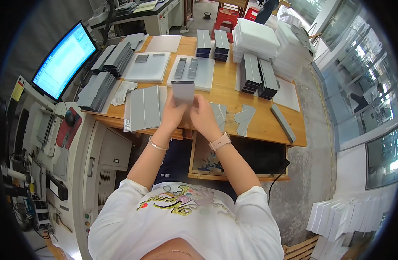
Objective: Assembling small grey rectangular parts on a wooden workbench.
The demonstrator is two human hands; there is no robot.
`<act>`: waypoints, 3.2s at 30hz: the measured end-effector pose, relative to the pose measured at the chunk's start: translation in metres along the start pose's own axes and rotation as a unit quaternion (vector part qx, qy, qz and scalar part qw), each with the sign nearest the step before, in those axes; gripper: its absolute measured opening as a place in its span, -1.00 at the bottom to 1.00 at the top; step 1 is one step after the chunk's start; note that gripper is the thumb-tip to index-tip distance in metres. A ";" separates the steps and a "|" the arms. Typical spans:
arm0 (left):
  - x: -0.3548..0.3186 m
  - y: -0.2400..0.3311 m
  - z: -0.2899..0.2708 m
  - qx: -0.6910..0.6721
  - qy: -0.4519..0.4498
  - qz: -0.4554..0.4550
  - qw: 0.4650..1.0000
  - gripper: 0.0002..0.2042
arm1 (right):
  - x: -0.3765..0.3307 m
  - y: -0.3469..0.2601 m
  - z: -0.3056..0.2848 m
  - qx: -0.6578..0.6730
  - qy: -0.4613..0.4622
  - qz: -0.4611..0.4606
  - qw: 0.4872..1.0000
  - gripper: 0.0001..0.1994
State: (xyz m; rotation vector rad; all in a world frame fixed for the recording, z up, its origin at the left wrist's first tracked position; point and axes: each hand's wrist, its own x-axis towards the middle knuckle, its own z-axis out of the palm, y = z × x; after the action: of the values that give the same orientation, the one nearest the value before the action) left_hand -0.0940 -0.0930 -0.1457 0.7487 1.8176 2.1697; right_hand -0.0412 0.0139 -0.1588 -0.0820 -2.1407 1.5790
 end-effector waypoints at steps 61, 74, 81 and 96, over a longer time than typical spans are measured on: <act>-0.106 -0.006 -0.024 -0.315 -0.010 -0.323 0.892 -0.69 | -0.107 -0.025 -0.009 0.352 -0.052 0.378 0.855 -0.65; -0.104 -0.007 -0.028 -0.288 -0.004 -0.342 0.894 -0.65 | -0.099 -0.021 -0.006 0.400 -0.037 0.393 0.828 -0.61; -0.103 -0.005 -0.031 -0.262 -0.023 -0.332 0.906 -0.60 | -0.100 -0.019 -0.004 0.369 -0.026 0.384 0.846 -0.67; -0.094 -0.002 -0.035 -0.330 -0.028 -0.358 0.873 -0.60 | -0.097 -0.015 -0.009 0.468 -0.035 0.397 0.789 -0.70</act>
State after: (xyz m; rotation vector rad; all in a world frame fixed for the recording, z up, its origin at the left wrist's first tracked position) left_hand -0.0322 -0.1672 -0.1743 -0.0339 0.9445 1.9741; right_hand 0.0518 -0.0145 -0.1756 -0.6589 -1.1152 2.9808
